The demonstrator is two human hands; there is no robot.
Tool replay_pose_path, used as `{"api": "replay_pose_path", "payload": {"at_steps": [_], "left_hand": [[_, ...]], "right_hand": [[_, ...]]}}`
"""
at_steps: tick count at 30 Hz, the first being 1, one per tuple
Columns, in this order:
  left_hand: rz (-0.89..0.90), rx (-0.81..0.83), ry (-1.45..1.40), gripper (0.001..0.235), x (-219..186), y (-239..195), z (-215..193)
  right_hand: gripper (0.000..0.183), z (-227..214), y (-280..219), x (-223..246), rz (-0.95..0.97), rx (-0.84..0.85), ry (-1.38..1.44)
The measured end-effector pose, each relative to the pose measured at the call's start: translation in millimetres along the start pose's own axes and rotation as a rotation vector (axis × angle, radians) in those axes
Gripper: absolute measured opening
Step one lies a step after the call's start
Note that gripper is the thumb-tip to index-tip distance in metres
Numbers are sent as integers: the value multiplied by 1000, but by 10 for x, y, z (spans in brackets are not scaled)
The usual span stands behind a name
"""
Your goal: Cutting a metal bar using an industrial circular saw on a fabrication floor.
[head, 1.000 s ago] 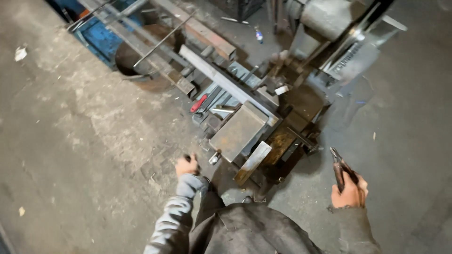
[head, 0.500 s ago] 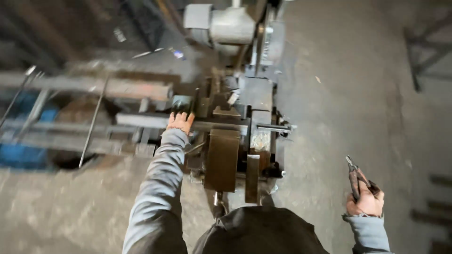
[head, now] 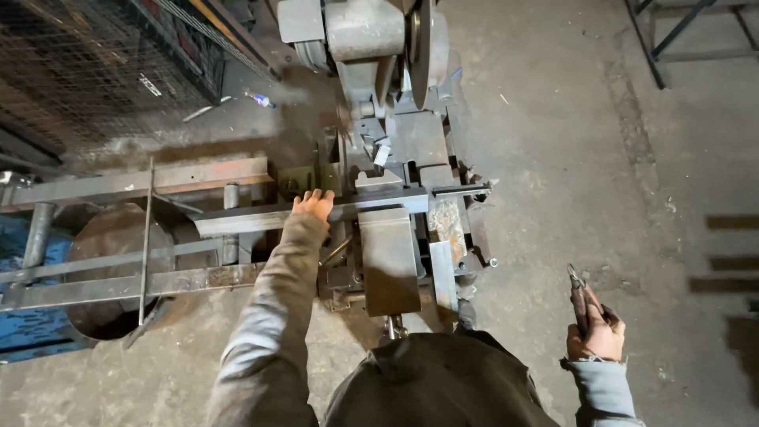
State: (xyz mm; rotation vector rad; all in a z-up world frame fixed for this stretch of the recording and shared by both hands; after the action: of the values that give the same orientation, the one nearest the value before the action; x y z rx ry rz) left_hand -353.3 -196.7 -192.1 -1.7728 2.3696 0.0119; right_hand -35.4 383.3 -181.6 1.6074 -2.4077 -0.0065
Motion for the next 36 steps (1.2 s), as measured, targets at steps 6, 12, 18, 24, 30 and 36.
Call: {"api": "replay_pose_path", "payload": {"at_steps": [6, 12, 18, 24, 30, 36], "left_hand": [[-62, 61, -21, 70, -36, 35, -30], [-49, 7, -34, 70, -61, 19, -68], [-65, 9, -16, 65, -53, 51, -15], [-61, -6, -24, 67, -76, 18, -66], [-89, 24, -27, 69, -116, -12, -134], [-57, -29, 20, 65, 118, 126, 270]], "right_hand": [[62, -56, 31, 23, 12, 11, 7], [64, 123, 10, -209, 25, -44, 19], [66, -100, 96, -108, 57, 33, 18], [62, -42, 160, -254, 10, -15, 17], [62, -73, 121, -264, 9, 10, 7], [66, -125, 155, -277, 4, 20, 30]]}}
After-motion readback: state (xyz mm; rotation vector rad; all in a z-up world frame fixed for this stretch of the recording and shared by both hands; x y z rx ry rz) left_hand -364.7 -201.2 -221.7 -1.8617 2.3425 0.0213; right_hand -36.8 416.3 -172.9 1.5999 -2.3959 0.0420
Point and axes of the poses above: each hand's wrist, its own y-axis towards the middle knuckle, its own z-axis out of the palm, x = y × z, the point moved 3 cm from there along y, towards the middle knuckle, and after that the axes turned 7 degrees about -y, right-handed, at the moved point
